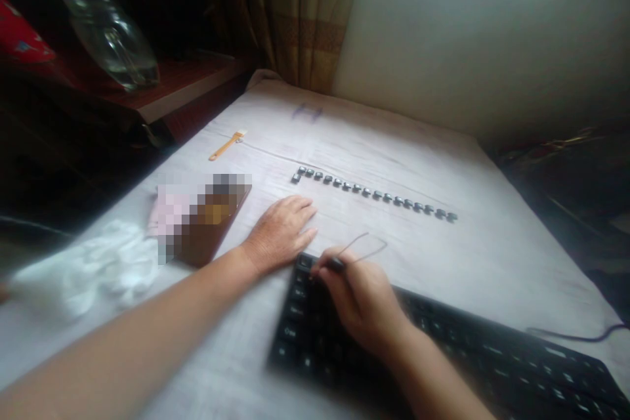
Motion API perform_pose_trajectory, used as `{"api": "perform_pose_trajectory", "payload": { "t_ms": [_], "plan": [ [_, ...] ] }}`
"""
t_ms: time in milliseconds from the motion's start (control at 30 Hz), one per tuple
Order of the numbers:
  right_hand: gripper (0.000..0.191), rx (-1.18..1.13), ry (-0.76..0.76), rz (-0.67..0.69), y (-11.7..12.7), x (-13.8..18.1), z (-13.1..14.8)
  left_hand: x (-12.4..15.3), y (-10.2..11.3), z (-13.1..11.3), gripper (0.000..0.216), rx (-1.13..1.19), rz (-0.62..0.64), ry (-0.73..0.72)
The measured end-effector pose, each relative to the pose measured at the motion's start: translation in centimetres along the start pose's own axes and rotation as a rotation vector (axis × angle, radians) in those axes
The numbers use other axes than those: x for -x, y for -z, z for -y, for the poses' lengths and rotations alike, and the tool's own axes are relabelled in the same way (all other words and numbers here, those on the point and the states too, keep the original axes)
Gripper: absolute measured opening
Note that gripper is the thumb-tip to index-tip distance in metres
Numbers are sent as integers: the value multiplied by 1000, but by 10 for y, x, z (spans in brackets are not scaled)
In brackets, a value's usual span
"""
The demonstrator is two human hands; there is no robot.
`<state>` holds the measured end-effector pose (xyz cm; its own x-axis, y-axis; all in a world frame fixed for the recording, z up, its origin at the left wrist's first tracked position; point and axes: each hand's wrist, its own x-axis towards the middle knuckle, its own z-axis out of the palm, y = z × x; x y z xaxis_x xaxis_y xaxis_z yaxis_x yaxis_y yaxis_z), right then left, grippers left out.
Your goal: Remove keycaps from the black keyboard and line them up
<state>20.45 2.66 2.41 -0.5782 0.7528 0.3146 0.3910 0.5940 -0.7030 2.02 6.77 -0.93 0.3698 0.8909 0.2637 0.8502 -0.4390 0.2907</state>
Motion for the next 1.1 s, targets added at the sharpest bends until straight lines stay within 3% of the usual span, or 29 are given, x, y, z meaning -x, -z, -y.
{"api": "perform_pose_trajectory", "payload": {
  "t_ms": [200,400,633,833,1100],
  "plan": [
    [8,-126,-164,-29,0,1,1,0,0,0,35,2,4,11],
    [15,-484,-319,-265,3,-4,-3,1,-4,2,34,25,-32,-10],
    [19,-434,-294,-451,3,-6,-11,-1,9,-1,13,367,-242,-46],
    [8,-295,-232,-498,5,-5,-11,1,20,-13,21,653,-23,-173],
    [7,-187,-91,-484,2,-3,-10,2,19,-18,12,753,39,-85]
  ]
}}
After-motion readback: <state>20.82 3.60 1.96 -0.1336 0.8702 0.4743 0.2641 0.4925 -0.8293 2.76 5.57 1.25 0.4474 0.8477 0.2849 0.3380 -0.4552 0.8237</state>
